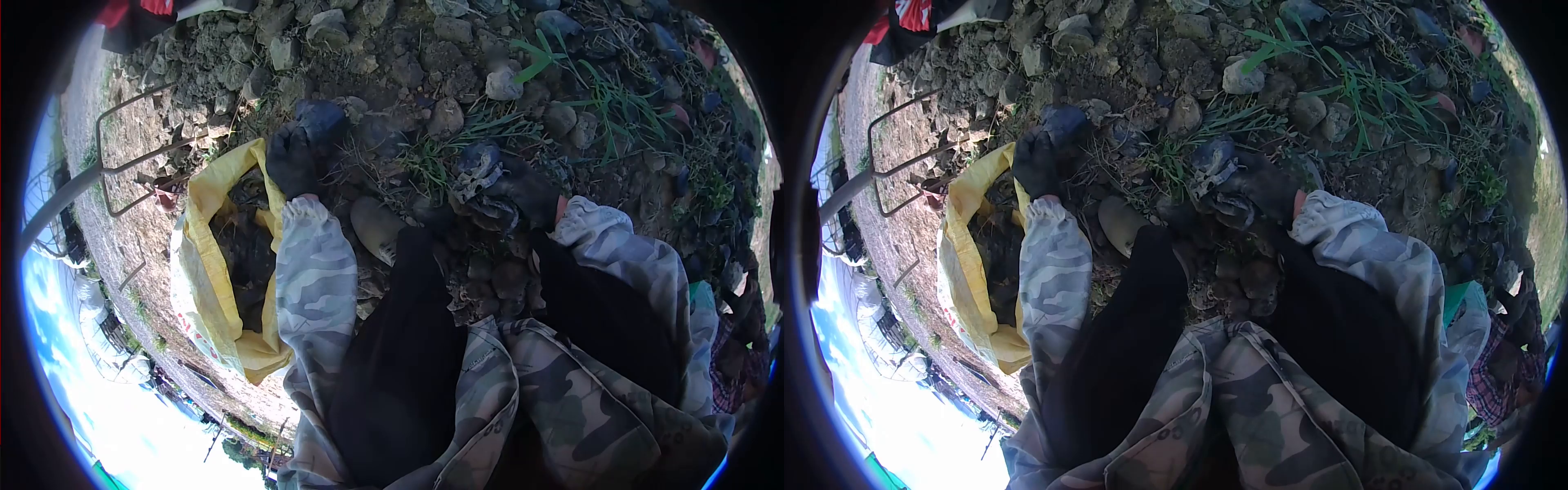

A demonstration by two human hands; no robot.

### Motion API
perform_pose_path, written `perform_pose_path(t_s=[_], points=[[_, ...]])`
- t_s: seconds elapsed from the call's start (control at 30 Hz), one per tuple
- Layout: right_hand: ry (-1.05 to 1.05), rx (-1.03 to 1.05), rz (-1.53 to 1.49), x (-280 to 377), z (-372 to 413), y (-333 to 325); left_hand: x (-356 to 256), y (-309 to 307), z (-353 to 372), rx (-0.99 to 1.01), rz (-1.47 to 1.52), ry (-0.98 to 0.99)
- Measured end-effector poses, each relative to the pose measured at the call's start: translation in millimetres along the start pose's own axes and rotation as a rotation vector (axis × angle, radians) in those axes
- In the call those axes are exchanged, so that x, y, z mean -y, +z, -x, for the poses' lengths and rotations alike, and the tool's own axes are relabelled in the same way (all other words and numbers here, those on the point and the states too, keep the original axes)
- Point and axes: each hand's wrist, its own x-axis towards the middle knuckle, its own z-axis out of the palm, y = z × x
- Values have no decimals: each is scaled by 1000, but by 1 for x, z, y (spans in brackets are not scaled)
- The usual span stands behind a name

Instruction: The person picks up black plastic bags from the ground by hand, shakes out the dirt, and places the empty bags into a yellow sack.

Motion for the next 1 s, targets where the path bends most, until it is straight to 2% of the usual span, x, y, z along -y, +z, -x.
perform_pose_path(t_s=[0.03, 0.07, 0.1, 0.13, 0.17, 0.2, 0.23, 0.27, 0.3, 0.4, 0.47, 0.53, 0.57, 0.63, 0.7, 0.73, 0.77, 0.8, 0.83, 0.87, 0.9, 0.93, 1.0], points=[[-3, -3, -3, 2, 0, 0, -5, -4, -5, -54, 88, -71], [-1, -7, -47, 11, 1, 1, -10, -12, -11, -76, 87, 84], [1, -11, -90, 17, 1, 1, -17, -14, -12, -75, 86, 87], [-2, -13, -91, 17, 2, -1, -24, -15, -12, -97, 218, -47], [-179, -16, 187, 19, 3, -2, -34, -15, -10, -119, 349, -181], [-356, -18, 466, 22, 4, -3, -37, -11, -6, -120, 348, -179], [-358, -18, 467, 24, 4, -2, -41, -7, -3, -33, 518, -266], [-110, -21, 74, 36, 3, 0, -44, -1, 3, 56, 689, -352], [142, -22, -319, 45, 3, 2, -60, 5, 12, 119, 655, -362], [71, 1, -365, 58, 3, 5, -92, 32, 61, 376, 549, -290], [51, 25, -360, 64, 4, 4, -103, 53, 97, 646, 537, -399], [30, 47, -356, 65, 4, 5, -80, 80, 135, 731, 333, 40], [36, 46, -378, 64, 6, 5, -86, 72, 131, 728, 331, 37], [42, 49, -401, 60, 8, 5, -101, 44, 113, 1059, 526, -447], [-95, 39, -44, 53, 9, 6, -71, 38, 102, 826, 511, -377], [-97, 41, -48, 51, 8, 7, -42, 40, 91, 588, 425, -202], [23, 17, -359, 49, 6, 8, -17, 37, 79, 352, 334, -27], [146, -8, -671, 45, 5, 9, -7, 24, 67, 258, 184, 70], [144, -6, -675, 39, 4, 8, 2, 12, 56, 162, 37, 166], [-85, 20, -209, 27, 3, 4, 25, 8, 48, 161, 36, 168], [-308, 44, 263, 16, 2, 1, 57, 13, 43, 221, -172, 239], [-306, 43, 266, 13, 1, -1, 74, 17, 41, 280, -379, 307], [-373, 47, 325, 11, 2, -2, 69, 16, 40, 331, -421, 250]])
